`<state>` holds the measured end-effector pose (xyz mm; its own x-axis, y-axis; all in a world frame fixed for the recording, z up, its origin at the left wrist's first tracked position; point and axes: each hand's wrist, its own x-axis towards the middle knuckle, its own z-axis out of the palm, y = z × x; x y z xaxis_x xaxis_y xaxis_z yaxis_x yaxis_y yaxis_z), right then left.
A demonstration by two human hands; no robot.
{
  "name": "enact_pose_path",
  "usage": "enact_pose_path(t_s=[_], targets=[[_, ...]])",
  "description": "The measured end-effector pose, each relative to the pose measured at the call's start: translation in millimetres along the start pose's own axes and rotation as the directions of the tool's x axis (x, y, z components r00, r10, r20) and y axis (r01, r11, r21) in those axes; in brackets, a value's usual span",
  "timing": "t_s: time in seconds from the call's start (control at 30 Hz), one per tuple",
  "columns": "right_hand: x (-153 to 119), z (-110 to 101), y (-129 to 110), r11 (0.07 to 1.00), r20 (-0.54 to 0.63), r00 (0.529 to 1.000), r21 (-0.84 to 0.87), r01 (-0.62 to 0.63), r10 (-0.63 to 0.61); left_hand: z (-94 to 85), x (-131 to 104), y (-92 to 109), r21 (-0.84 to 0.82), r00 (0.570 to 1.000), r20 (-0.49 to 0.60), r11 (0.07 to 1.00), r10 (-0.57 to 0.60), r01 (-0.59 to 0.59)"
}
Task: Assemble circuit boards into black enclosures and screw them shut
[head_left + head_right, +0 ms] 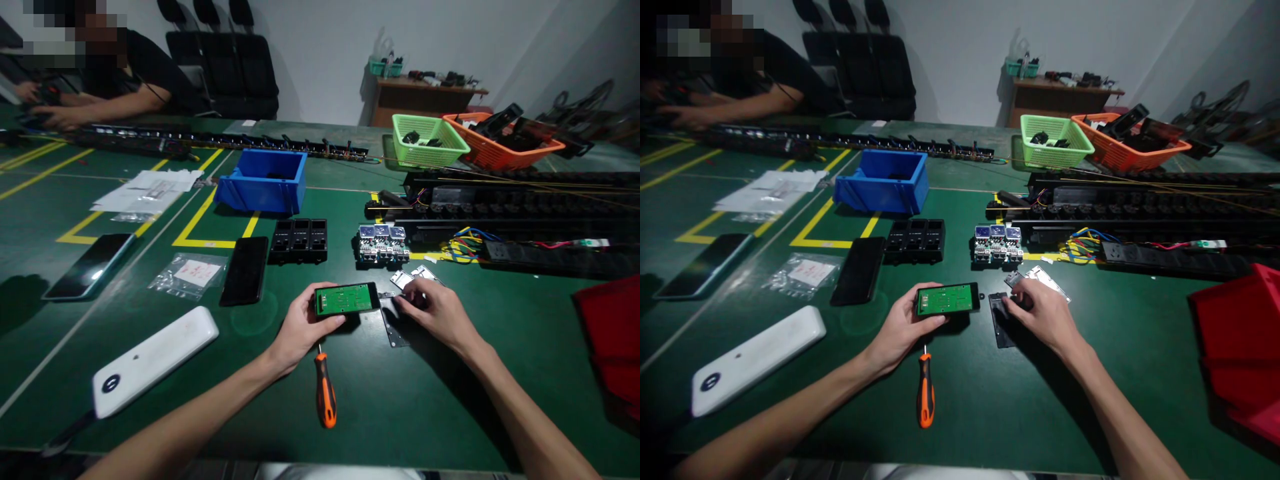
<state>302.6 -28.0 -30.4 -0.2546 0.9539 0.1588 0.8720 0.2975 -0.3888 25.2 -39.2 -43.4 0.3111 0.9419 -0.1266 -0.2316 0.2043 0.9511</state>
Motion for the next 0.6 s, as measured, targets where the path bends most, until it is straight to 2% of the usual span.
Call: enact_pose_path(t_s=[0.1, 0.2, 0.43, 0.6], targets=[[-4.3, 4.1, -15.5, 0.99, 0.063, 0.997, -0.129, 0.049, -0.041, -0.5, 0.4, 0.0, 0.025, 0.999, -0.023, 0.999, 0.023, -0.022], [-7.0, 9.0, -25.0, 0.982, 0.086, 0.995, -0.178, 0.069, -0.055, 0.0, 0.4, 0.8, 0.046, 0.999, -0.036, 0.998, 0.04, -0.038], [-10.6, 15.2, -25.2, 0.997, 0.119, 0.991, 0.043, 0.058, -0.063, 0.6, 0.0, 2.6, 0.099, 0.997, -0.047, 0.994, 0.057, -0.052], [-10.9, 14.8, -26.3, 0.996, 0.116, 0.99, 0.035, 0.081, -0.085, 0.9, 0.6, 2.8, 0.108, 0.996, -0.067, 0.992, 0.065, -0.058]])
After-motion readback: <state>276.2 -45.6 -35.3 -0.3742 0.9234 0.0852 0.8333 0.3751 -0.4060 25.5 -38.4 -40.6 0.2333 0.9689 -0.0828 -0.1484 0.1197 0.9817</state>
